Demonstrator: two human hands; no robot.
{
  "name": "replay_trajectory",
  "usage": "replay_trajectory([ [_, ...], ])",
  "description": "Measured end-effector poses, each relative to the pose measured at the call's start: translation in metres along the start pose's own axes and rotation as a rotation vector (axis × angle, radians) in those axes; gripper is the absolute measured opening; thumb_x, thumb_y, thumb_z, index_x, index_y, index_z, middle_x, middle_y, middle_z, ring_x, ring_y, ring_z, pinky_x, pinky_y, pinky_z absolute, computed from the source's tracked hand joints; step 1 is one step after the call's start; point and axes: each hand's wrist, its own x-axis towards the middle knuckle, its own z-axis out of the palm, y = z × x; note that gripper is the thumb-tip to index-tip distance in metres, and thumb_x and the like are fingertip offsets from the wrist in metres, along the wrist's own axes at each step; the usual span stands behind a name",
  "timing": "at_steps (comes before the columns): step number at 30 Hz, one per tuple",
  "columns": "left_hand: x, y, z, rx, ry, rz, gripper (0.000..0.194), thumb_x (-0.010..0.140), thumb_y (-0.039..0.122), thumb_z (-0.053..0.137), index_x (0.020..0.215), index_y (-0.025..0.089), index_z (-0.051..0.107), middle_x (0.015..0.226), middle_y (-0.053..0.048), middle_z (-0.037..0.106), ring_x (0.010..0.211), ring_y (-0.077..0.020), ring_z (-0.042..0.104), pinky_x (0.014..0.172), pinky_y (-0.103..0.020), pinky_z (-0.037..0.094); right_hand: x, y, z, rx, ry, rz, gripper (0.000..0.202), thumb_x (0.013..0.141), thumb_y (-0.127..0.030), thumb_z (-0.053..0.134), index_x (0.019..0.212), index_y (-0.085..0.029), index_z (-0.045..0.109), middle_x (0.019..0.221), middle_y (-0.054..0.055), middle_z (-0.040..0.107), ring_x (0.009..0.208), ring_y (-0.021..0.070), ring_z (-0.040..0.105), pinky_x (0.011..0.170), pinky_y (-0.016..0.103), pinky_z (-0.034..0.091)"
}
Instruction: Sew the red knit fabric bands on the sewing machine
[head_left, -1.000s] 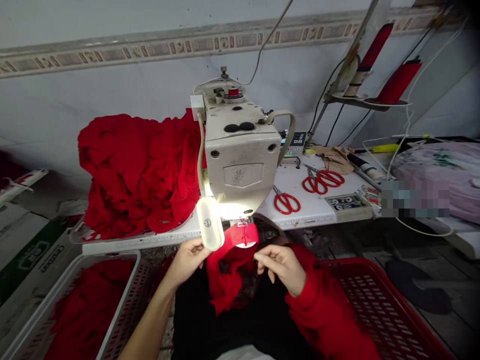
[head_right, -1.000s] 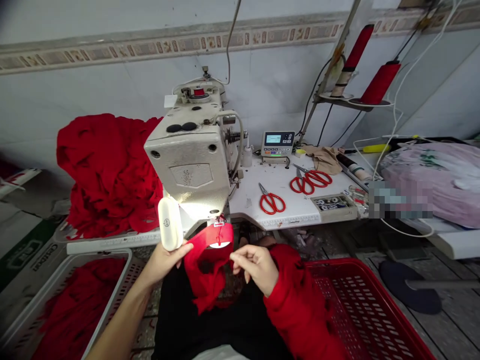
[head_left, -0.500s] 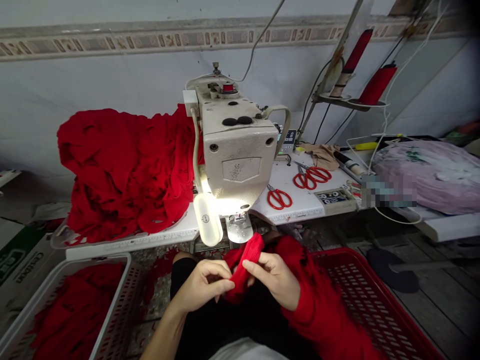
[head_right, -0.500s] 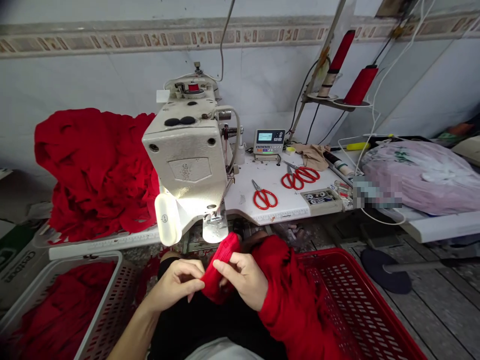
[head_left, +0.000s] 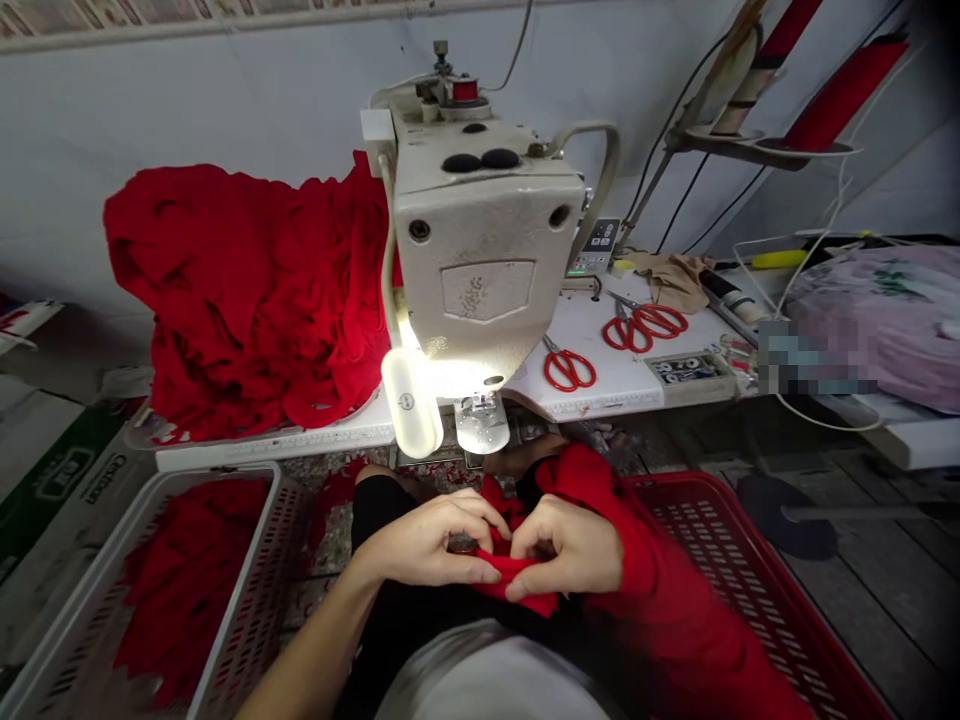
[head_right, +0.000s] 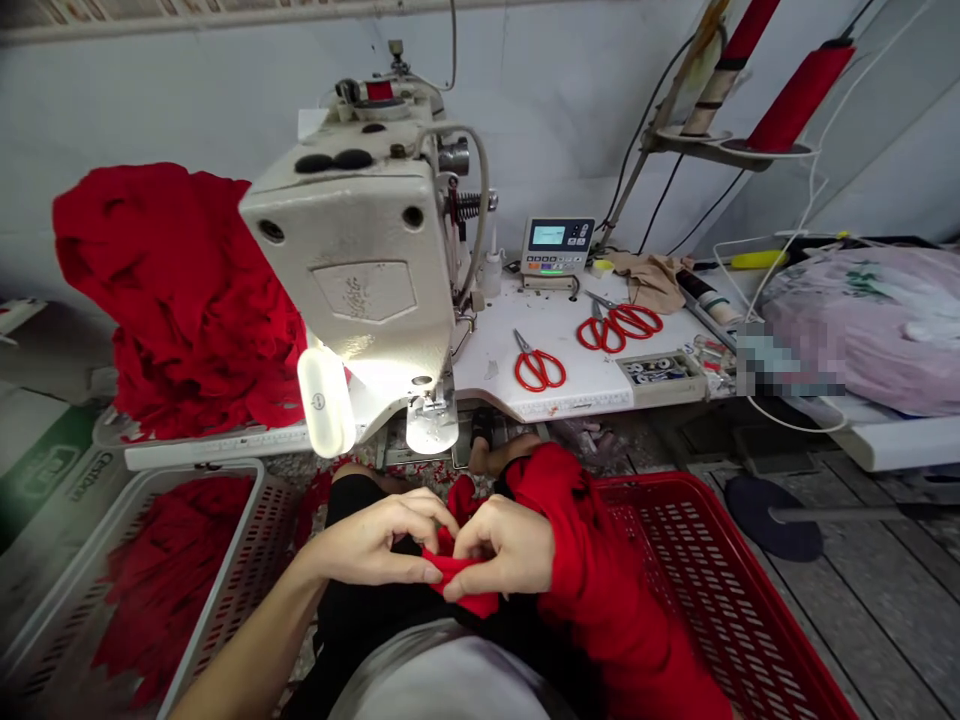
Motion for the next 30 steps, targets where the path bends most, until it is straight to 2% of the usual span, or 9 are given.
replay_trajectory([
  [4,0.005,0.009,-0.004,0.036,-0.024,-0.019,0.032,0.085,0.044,0.08,0.108,0.021,0.076,0.114,-0.009,0.075,0.108,-0.0237,0.063,0.099,-0.035,0.045,-0.002,-0.004,0.002,-0.03,0.05,-0.119,0.033,0.089,-0.044,0.075,0.074,-0.015,0.08,0.052,-0.005,0.049,0.047,0.0074,0.041,0.046,0.023,0.028],
  [9,0.019,0.011,0.0,0.019,-0.086,0.005,0.028,0.082,0.042,0.083,0.094,0.018,0.077,0.102,-0.009,0.075,0.102,-0.0238,0.062,0.098,-0.035,0.045,-0.003,-0.01,0.009,-0.135,0.018,-0.168,0.015,0.076,-0.031,0.086,0.073,-0.018,0.079,0.048,-0.009,0.044,0.043,0.0056,0.034,0.045,0.023,0.024],
  [13,0.014,-0.003,0.006,-0.183,-0.104,-0.131,0.027,0.088,0.041,0.076,0.083,0.015,0.073,0.077,-0.003,0.066,0.07,-0.0141,0.055,0.067,-0.025,0.045,-0.01,-0.008,0.001,-0.14,0.067,-0.148,0.015,0.081,-0.033,0.081,0.077,-0.018,0.08,0.052,-0.006,0.053,0.046,0.0076,0.04,0.047,0.023,0.029],
  [15,0.006,-0.008,0.008,-0.25,0.028,-0.217,0.031,0.091,0.041,0.073,0.078,0.013,0.071,0.072,-0.001,0.061,0.065,-0.0112,0.05,0.062,-0.023,0.04,-0.01,-0.004,-0.003,-0.066,0.16,-0.125,0.022,0.087,-0.038,0.075,0.081,-0.017,0.081,0.063,0.0,0.064,0.054,0.0104,0.051,0.053,0.023,0.037],
  [17,-0.002,-0.009,0.009,-0.29,0.241,-0.299,0.032,0.092,0.041,0.071,0.079,0.012,0.069,0.072,0.0,0.058,0.065,-0.0104,0.049,0.061,-0.022,0.039,-0.007,0.002,-0.005,0.084,0.292,-0.052,0.03,0.09,-0.043,0.072,0.083,-0.015,0.08,0.07,0.004,0.07,0.059,0.0128,0.057,0.055,0.023,0.042],
  [21,-0.011,-0.005,0.006,-0.327,0.586,-0.338,0.028,0.092,0.037,0.073,0.107,0.014,0.072,0.067,0.004,0.053,0.057,-0.0086,0.047,0.054,-0.019,0.037,0.008,0.011,-0.004,0.391,0.452,0.078,0.039,0.089,-0.051,0.072,0.084,-0.012,0.077,0.058,0.001,0.063,0.048,0.0123,0.052,0.046,0.023,0.042],
  [23,-0.012,-0.002,0.001,-0.22,0.645,-0.272,0.028,0.093,0.033,0.071,0.115,0.015,0.074,0.068,0.002,0.058,0.058,-0.01,0.05,0.055,-0.021,0.04,0.015,0.008,-0.003,0.416,0.499,0.048,0.036,0.089,-0.048,0.072,0.083,-0.013,0.077,0.057,0.001,0.064,0.049,0.0124,0.053,0.047,0.023,0.042],
  [25,-0.012,0.001,-0.005,-0.034,0.676,-0.197,0.022,0.095,0.028,0.068,0.109,0.017,0.08,0.074,-0.003,0.066,0.065,-0.0127,0.058,0.063,-0.023,0.046,0.019,0.0,-0.003,0.367,0.564,-0.01,0.031,0.091,-0.043,0.072,0.084,-0.014,0.077,0.065,0.004,0.069,0.056,0.0144,0.059,0.052,0.025,0.045],
  [30,-0.009,0.007,-0.018,0.167,0.737,-0.115,0.021,0.099,0.024,0.062,0.099,0.018,0.081,0.088,-0.006,0.076,0.078,-0.0166,0.066,0.077,-0.028,0.051,0.019,-0.028,-0.008,0.044,0.778,-0.151,0.022,0.094,-0.032,0.07,0.08,-0.017,0.078,0.074,0.004,0.072,0.066,0.0165,0.061,0.063,0.029,0.047],
])
